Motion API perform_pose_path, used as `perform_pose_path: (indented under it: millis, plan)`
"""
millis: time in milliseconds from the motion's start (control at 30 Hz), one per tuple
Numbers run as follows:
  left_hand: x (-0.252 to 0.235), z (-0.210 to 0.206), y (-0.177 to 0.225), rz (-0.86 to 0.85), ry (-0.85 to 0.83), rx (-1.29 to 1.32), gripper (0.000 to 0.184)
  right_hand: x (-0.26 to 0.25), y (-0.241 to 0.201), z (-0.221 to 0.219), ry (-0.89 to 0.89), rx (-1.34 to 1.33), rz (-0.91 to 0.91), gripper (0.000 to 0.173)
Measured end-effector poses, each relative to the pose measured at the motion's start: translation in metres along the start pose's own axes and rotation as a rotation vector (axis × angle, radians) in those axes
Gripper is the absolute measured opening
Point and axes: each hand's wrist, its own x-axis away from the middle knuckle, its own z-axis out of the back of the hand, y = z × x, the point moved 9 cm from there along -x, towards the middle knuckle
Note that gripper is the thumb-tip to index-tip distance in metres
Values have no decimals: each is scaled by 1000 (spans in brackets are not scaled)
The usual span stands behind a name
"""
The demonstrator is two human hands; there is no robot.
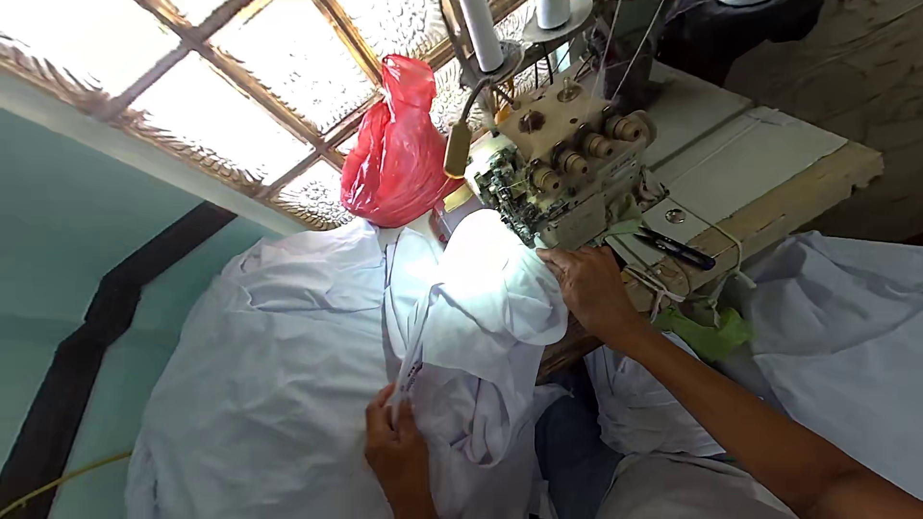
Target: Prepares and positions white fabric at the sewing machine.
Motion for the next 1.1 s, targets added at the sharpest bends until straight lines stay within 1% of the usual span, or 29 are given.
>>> perform_pose_path:
  millis: [33, 67, 133, 167, 200, 233, 300, 367, 467, 567, 600, 667, 700, 733, 833, 900, 933, 967, 1000, 1100]
  plan:
    - [-7, 11, 2, -6, 38, 62, 35, 0, -1, 0, -3, 3, 0, 25]
    - [-16, 26, 7, -27, 105, 62, 36, 0, -1, 1, -2, 9, 1, 25]
    - [-37, 51, 18, -47, 271, -68, 35, 0, -1, 1, -6, 18, 5, 25]
    - [-49, 52, 19, -25, 297, -156, 36, 0, -1, 1, -5, 19, 10, 25]
    - [-60, 42, 15, 19, 259, -230, 36, 1, 0, 1, -6, 15, 15, 26]
    - [-70, 22, 4, 56, 167, -282, 34, 2, 0, 1, -6, 10, 20, 26]
    - [-81, -25, -17, -1, 19, -425, 24, 4, 2, 0, -10, 7, 36, 27]
    - [-81, -49, -17, -76, -43, -454, 20, 5, 4, 0, 2, 35, 54, 29]
    - [-72, -59, -18, -105, -38, -416, 21, 12, -5, 11, -2, 105, 96, 30]
    - [-69, -58, -19, -112, -20, -377, 23, 39, -41, 18, 23, 102, 247, 41]
    - [-68, -58, -18, -121, -15, -373, 23, 47, -53, 14, 39, 91, 310, 41]
    - [-67, -58, -17, -130, -17, -357, 23, 56, -64, 1, 24, 27, 369, 31]
    - [-66, -57, -16, -132, -23, -342, 23, 54, -64, -4, -13, -41, 342, 27]
    - [-66, -57, -15, -130, -23, -334, 24, 49, -61, -6, -57, -128, 274, 26]
    - [-65, -58, -18, -117, -20, -325, 25, 32, -37, 3, -221, -463, -21, 21]
    - [-65, -58, -18, -123, -12, -334, 25, 22, -13, 10, -246, -682, -172, 14]
    - [-65, -58, -18, -129, -5, -338, 24, 18, -1, 13, -215, -728, -217, 13]
    - [-65, -58, -18, -132, 2, -345, 24, 15, 11, 15, -176, -708, -240, 15]
    - [-65, -58, -18, -125, 0, -350, 24, 14, 20, 17, -149, -631, -244, 18]
    - [-66, -58, -17, -108, -6, -359, 23, 13, 21, 17, -111, -304, -175, 30]
